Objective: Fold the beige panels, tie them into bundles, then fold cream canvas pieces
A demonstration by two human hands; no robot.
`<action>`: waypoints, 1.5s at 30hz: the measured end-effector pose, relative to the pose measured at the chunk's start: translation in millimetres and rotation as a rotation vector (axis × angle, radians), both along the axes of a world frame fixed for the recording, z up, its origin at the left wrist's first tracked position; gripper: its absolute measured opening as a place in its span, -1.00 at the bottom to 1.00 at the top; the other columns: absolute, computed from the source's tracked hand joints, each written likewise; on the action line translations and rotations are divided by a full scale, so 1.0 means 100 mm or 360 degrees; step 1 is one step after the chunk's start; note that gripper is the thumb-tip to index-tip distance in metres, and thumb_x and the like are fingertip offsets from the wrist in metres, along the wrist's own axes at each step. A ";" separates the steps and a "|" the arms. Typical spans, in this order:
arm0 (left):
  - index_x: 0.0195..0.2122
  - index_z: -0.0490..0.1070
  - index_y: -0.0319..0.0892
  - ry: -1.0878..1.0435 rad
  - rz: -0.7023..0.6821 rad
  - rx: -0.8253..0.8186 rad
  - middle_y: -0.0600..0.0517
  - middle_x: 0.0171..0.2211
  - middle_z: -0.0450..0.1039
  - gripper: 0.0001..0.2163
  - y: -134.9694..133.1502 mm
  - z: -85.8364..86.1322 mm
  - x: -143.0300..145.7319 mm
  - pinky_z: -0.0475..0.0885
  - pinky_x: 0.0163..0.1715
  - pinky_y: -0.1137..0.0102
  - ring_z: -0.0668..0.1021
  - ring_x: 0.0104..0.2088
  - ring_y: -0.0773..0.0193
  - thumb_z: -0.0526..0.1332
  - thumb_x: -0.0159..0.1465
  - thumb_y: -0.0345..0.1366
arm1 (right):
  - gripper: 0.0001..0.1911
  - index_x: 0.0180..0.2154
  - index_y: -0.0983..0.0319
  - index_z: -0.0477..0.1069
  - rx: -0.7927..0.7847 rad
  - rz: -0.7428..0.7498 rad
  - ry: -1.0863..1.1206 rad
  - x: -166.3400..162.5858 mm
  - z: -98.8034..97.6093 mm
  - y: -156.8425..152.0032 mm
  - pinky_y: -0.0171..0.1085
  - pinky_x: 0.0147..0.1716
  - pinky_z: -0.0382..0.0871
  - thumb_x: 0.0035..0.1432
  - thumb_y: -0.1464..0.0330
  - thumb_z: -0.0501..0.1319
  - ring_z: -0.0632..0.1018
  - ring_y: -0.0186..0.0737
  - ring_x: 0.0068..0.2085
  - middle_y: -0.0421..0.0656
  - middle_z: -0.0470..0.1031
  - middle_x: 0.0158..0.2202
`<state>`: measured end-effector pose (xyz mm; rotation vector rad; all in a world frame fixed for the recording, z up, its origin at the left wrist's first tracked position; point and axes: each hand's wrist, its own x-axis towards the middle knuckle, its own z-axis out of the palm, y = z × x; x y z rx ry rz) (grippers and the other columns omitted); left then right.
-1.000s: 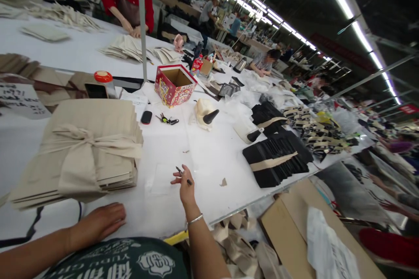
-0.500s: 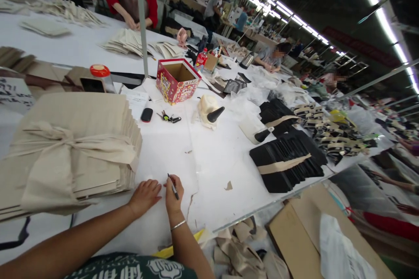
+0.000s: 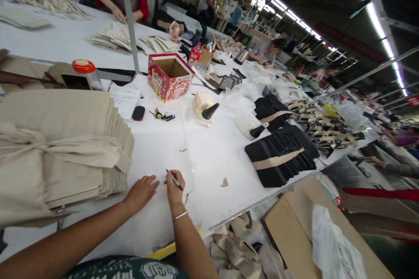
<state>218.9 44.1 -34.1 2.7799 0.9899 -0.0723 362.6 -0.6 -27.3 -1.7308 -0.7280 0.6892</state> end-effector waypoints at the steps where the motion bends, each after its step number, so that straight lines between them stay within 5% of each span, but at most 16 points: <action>1: -0.02 0.40 -0.07 -0.0008 0.0008 0.0030 -0.05 0.03 0.38 -0.70 -0.03 -0.01 -0.01 0.32 -0.09 0.26 0.42 -0.03 0.12 0.10 0.23 -0.38 | -0.81 -0.40 0.24 0.37 0.0006 0.0048 -0.0152 -0.05 -0.05 -0.03 -0.33 -0.40 0.36 0.11 0.27 0.09 0.47 -0.31 -0.48 -0.22 0.44 -0.49; 7: 0.06 0.34 -0.01 -0.0185 -0.0013 0.0200 0.03 0.11 0.30 -0.68 -0.13 -0.18 -0.14 0.17 0.00 0.22 0.37 0.05 0.15 -0.02 0.32 -0.32 | -0.82 -0.37 0.23 0.33 0.0023 0.0142 -0.0679 -0.20 -0.33 -0.12 -0.29 -0.30 0.34 0.17 0.34 0.00 0.45 -0.28 -0.38 -0.16 0.43 -0.42; 13: 0.02 0.38 -0.03 -0.0282 0.0035 0.0177 0.04 0.10 0.33 -0.68 -0.13 -0.28 -0.16 0.03 0.09 0.23 0.37 0.05 0.19 -0.01 0.30 -0.21 | -0.80 -0.46 0.21 0.28 0.0061 0.0265 -0.0939 -0.20 -0.40 -0.11 -0.23 -0.25 0.33 0.18 0.38 -0.02 0.41 -0.25 -0.38 -0.16 0.37 -0.49; 17: 0.04 0.36 -0.04 -0.0256 0.0022 0.0167 0.02 0.11 0.31 -0.66 -0.12 -0.25 -0.16 0.01 0.11 0.23 0.35 0.06 0.18 -0.06 0.32 -0.22 | -0.82 -0.47 0.19 0.26 0.0153 0.0297 -0.0927 -0.21 -0.40 -0.13 -0.18 -0.07 0.29 0.16 0.41 -0.01 0.40 -0.29 -0.42 -0.23 0.34 -0.53; 27: 0.03 0.36 -0.04 -0.0270 -0.0001 0.0164 0.01 0.10 0.32 -0.66 -0.12 -0.25 -0.17 0.04 0.09 0.20 0.35 0.05 0.16 -0.06 0.31 -0.22 | -0.79 -0.51 0.19 0.21 0.0045 0.0195 -0.0933 -0.19 -0.40 -0.09 -0.30 -0.35 0.32 0.15 0.43 -0.06 0.38 -0.28 -0.43 -0.19 0.32 -0.53; 45: 0.01 0.38 -0.07 -0.0290 0.0026 0.0174 0.03 0.09 0.34 -0.66 -0.12 -0.21 -0.16 0.06 0.08 0.23 0.36 0.03 0.18 -0.04 0.30 -0.19 | -0.79 -0.49 0.20 0.24 0.0067 0.0188 -0.1026 -0.15 -0.41 -0.13 -0.26 -0.29 0.30 0.16 0.46 -0.04 0.38 -0.25 -0.38 -0.18 0.32 -0.51</action>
